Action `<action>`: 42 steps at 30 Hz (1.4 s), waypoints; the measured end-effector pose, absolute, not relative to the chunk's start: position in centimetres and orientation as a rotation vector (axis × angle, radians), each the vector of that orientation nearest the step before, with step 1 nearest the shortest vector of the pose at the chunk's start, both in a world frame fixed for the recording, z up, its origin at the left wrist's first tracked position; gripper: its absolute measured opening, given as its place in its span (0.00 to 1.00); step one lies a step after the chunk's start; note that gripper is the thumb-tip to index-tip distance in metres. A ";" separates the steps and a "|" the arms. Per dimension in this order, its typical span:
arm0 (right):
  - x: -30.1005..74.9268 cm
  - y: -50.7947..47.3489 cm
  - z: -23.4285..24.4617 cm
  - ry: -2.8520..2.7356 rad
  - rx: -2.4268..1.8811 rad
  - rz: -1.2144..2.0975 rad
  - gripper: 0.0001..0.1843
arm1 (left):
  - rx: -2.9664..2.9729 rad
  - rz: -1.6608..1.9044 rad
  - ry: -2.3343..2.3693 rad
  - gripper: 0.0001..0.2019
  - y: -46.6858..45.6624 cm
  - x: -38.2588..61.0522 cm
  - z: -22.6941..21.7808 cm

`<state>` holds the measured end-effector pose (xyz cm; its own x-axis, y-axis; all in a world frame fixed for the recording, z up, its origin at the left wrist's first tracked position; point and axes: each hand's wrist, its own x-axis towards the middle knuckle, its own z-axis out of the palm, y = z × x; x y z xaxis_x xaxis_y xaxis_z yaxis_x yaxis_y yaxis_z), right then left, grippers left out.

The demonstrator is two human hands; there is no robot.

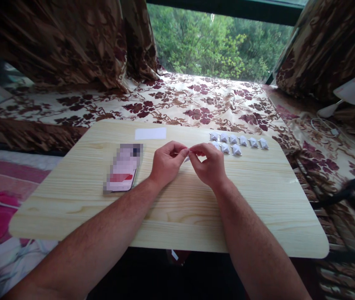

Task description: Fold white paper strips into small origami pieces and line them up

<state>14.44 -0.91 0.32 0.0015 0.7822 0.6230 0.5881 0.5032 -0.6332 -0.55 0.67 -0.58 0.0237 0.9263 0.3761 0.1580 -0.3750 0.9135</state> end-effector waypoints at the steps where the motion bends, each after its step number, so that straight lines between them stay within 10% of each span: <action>1: 14.5 -0.9 0.4 -1.686 -1.184 0.226 0.01 | 1.607 1.412 1.128 0.08 0.6 -0.5 -0.5; 42: 15.0 0.4 -0.6 -1.342 -1.154 0.810 0.06 | 1.253 1.329 0.954 0.15 1.6 -0.5 -1.2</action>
<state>14.98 0.37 -0.57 0.1131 0.9460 0.3037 0.1718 0.2824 -0.9438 -0.45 1.59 -1.18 0.0732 0.9830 0.1684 -0.1554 -0.1556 0.9755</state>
